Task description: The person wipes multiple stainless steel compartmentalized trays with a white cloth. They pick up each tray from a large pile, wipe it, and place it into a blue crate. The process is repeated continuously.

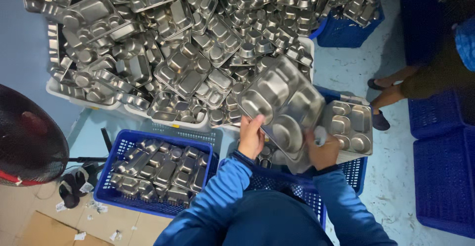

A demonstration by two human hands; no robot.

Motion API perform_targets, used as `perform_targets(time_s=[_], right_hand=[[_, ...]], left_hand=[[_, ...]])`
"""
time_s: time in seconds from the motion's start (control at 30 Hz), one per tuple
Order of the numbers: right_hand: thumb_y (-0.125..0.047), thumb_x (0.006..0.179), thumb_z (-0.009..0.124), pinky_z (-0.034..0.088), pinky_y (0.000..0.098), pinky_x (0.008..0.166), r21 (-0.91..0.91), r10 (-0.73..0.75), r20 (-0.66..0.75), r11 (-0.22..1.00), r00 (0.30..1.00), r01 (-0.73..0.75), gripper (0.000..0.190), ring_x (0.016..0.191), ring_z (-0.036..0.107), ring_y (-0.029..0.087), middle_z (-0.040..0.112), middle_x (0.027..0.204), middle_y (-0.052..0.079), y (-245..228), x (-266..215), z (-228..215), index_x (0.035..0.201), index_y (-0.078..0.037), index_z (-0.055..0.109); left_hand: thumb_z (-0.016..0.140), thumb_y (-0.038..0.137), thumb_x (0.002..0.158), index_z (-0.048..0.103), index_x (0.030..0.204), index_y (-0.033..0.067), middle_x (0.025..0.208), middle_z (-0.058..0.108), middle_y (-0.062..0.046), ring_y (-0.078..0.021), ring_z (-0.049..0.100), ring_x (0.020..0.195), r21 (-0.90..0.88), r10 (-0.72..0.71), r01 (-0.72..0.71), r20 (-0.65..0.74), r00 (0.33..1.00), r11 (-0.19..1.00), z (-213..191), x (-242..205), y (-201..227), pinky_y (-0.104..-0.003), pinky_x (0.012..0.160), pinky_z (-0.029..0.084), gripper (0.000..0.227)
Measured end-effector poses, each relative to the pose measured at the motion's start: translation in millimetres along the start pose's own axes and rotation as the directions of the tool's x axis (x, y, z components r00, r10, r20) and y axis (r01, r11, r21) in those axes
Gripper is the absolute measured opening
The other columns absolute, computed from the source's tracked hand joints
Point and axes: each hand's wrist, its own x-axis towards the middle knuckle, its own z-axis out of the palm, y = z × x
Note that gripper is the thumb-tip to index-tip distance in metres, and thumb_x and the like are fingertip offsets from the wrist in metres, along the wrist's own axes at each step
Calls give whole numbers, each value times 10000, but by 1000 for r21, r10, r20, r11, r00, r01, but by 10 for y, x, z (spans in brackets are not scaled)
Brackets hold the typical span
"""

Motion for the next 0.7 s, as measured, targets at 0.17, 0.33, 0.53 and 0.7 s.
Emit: perform_targets(time_s=[0.17,0.33,0.53,0.7], right_hand=[[-160,837,751,597,339,708,302,-99,639,945,763,-130,335,809,718,141,756,923,27,-502,245,-443,1134,-24,676],[-238,915,685,573,425,828,245,126,382,941,915,-233,516,914,727,298,786,1064,199,-1097,340,-796,1378,-10,671],[-678,570,825,222,651,1128,-162,-749,377,525,544,835,1131,1416,349,476,503,1413,281,-1563,139,-334,1375,49,504],[-428,755,812,411,517,1102,13,-628,637,588,447,809,632,1270,545,408,625,1293,203,-1503,130,-298,1245,-59,657]], left_hand=[[619,-61,832,477,1449,-4,1296,640,-116,-220,636,1172,218,-22,10,52,998,976,-55,14,133,-384,1042,483,635],[614,71,884,433,1514,4,1386,603,-143,-265,587,1277,54,-172,165,178,969,985,-31,-97,172,-408,1118,456,659],[676,334,964,364,1560,18,1511,522,-149,-284,498,1395,-103,-331,364,244,911,926,183,-124,231,-418,1183,402,743],[762,255,948,502,1513,-53,1315,630,-138,-225,585,1201,500,-194,36,268,944,865,259,-80,427,-373,1081,467,694]])
